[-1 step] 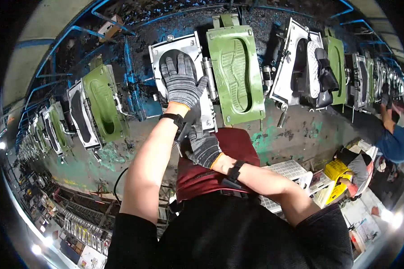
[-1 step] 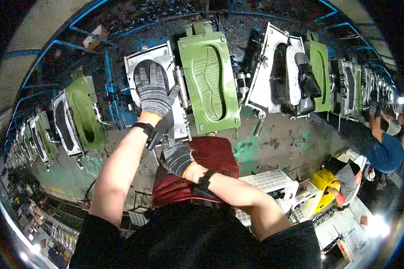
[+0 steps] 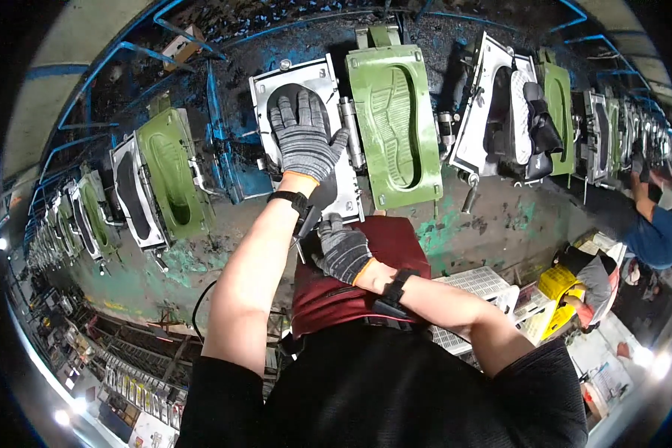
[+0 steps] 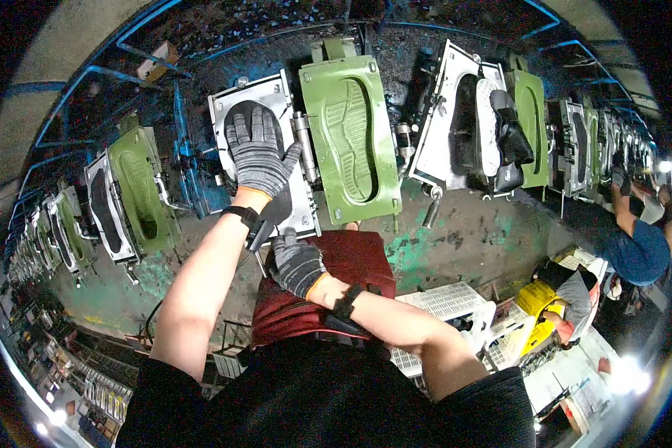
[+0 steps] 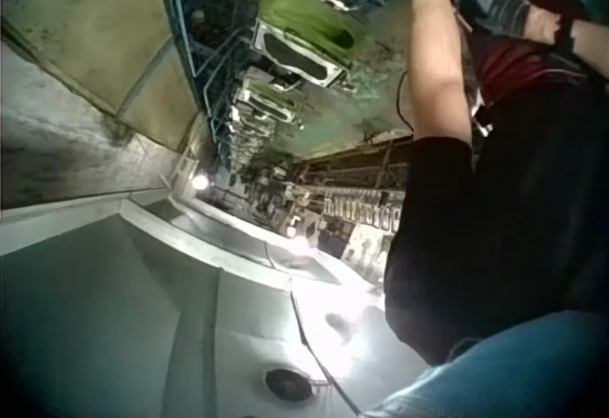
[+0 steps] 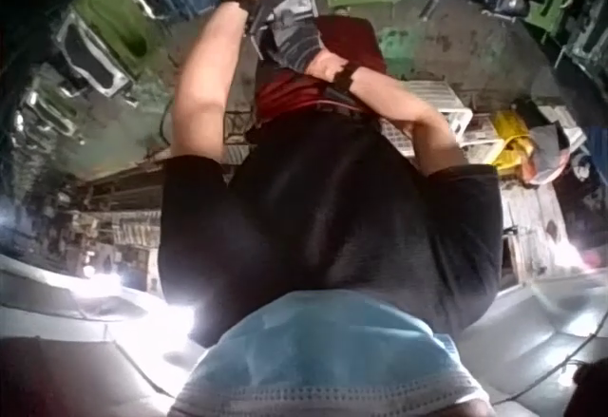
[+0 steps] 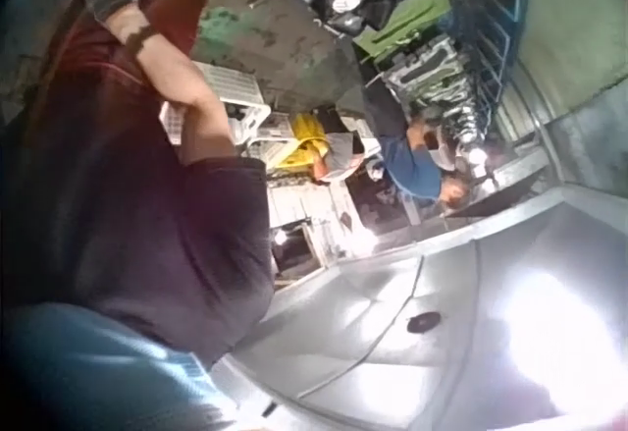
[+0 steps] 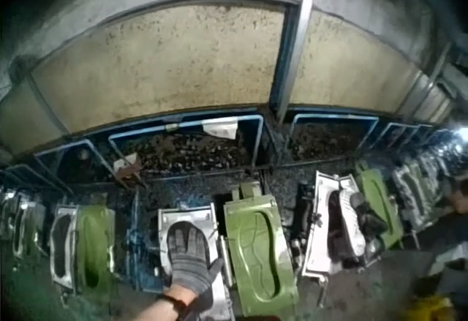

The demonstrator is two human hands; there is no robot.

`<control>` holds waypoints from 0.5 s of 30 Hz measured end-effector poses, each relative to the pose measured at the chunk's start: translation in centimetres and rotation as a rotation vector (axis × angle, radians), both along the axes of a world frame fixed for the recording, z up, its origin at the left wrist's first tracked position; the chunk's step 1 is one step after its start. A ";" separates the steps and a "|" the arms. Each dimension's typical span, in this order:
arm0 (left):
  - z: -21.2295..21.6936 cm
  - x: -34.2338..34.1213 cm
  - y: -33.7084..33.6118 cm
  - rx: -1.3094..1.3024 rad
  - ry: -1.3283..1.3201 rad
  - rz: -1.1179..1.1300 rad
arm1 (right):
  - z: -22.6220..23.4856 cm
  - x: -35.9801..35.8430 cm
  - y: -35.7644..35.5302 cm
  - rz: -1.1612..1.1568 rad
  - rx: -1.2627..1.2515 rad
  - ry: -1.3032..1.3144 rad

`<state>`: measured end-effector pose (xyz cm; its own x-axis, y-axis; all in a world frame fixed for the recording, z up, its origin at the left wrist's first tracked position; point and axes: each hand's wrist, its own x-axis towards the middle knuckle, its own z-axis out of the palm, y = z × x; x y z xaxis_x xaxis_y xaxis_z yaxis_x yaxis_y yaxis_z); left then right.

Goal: Operating a footwear molding machine by placing shoe components into the mold and retrieving them.

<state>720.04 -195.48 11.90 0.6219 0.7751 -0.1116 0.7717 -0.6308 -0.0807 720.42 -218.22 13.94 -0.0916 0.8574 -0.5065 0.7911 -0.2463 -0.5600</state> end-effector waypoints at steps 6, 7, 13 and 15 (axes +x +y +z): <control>1.8 -0.4 0.5 -0.066 -0.196 0.034 | 0.0 1.4 1.4 0.094 -0.244 0.110; 1.0 -0.6 0.6 -0.056 -0.284 0.062 | 0.1 2.8 1.4 0.248 0.153 0.075; -5.9 -7.5 11.0 -0.321 -0.979 0.361 | 1.4 1.4 1.1 0.265 -0.277 -0.125; -9.8 -11.4 13.4 -0.478 -0.959 0.761 | -0.1 1.1 -1.9 0.126 -0.157 -0.245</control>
<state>708.59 -182.12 2.09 0.0351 0.9721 -0.2321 0.5696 0.1714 0.8038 721.47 -220.15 13.81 -0.0510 0.7564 -0.6521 0.9275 -0.2062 -0.3117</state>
